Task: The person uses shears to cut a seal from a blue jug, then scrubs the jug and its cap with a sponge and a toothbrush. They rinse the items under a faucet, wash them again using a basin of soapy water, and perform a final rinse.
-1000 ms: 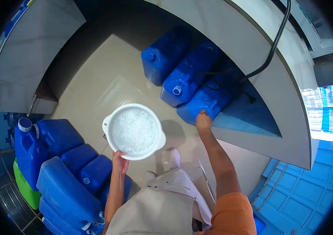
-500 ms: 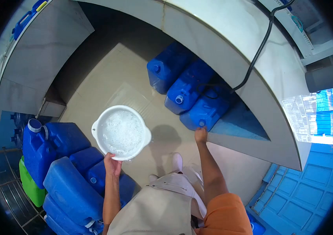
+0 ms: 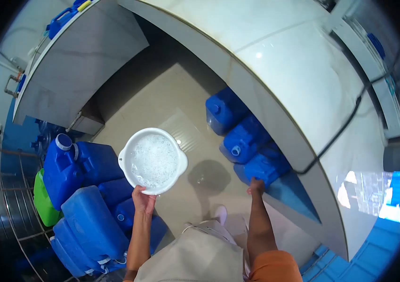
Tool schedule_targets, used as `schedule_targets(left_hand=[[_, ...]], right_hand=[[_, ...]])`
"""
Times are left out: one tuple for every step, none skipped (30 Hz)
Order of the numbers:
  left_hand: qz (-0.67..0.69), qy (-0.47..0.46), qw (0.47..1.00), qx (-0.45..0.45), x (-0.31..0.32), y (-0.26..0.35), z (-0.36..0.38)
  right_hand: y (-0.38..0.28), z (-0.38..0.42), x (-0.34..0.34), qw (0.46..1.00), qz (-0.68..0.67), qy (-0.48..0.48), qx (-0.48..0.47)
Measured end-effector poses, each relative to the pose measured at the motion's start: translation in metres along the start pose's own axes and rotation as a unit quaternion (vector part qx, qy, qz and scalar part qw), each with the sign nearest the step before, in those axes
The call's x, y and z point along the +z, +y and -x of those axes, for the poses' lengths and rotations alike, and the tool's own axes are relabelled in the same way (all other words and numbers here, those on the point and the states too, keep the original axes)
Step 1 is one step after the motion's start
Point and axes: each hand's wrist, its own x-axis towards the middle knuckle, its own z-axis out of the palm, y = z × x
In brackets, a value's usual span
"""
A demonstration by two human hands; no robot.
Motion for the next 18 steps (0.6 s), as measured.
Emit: schedule_targets(left_hand=[[0.001,-0.003,1.0,0.002,0.007,0.003,-0.001],[0.005,0.002,1.0,0.008,0.011,0.007,-0.003],[0.012,0.0,1.0,0.006,0.016,0.01,-0.005],[0.021,-0.003,1.0,0.005,0.023,0.014,-0.01],[0.025,-0.004,1.0,0.013,0.03,0.021,-0.017],[0.027,0.001,1.0,0.016,0.037,0.029,-0.022],[0.029,0.007,0.999,0.017,0.041,0.039,-0.023],[0.034,0.007,0.999,0.024,0.047,0.048,-0.024],[0.027,0.003,1.0,0.012,0.055,0.06,-0.027],[0.02,-0.001,1.0,0.003,0.062,0.075,-0.028],[0.009,-0.001,1.0,0.004,0.073,0.091,-0.027],[0.015,-0.005,1.0,0.021,0.076,0.11,-0.03],[-0.011,-0.01,1.0,0.011,0.074,0.128,-0.037],[-0.041,-0.011,0.999,-0.002,0.075,0.148,-0.041],[-0.036,-0.021,0.999,0.014,0.081,0.169,-0.041],[-0.036,-0.025,0.999,0.013,0.088,0.189,-0.043],[-0.032,-0.029,0.999,0.012,0.101,0.213,-0.047],[-0.023,-0.037,0.999,0.025,0.116,0.242,-0.045]], right_hand=[[0.005,-0.007,0.001,0.985,-0.166,-0.029,0.032],[0.024,-0.017,0.006,0.941,-0.325,-0.059,0.067],[0.044,-0.025,0.01,0.889,-0.443,-0.105,0.051],[0.051,-0.031,0.013,0.819,-0.552,-0.15,0.035],[0.042,-0.029,0.015,0.821,-0.548,-0.157,0.03],[0.035,-0.02,0.017,0.769,-0.616,-0.157,0.07],[0.027,-0.004,0.017,0.71,-0.678,-0.155,0.11],[0.011,0.011,0.02,0.713,-0.674,-0.161,0.107],[-0.017,0.033,0.027,0.772,-0.565,-0.277,0.092],[-0.048,0.061,0.037,0.809,-0.438,-0.386,0.072],[-0.094,0.095,0.054,0.835,-0.334,-0.436,0.012],[-0.156,0.148,0.074,0.846,-0.228,-0.48,-0.05],[-0.218,0.213,0.089,0.867,-0.137,-0.426,-0.219],[-0.276,0.28,0.101,0.855,-0.046,-0.353,-0.376],[-0.331,0.348,0.106,0.804,-0.031,-0.397,-0.442],[-0.374,0.405,0.121,0.743,-0.017,-0.439,-0.505],[-0.408,0.452,0.146,0.694,0.075,-0.447,-0.559],[-0.43,0.494,0.17,0.64,0.17,-0.447,-0.601]])
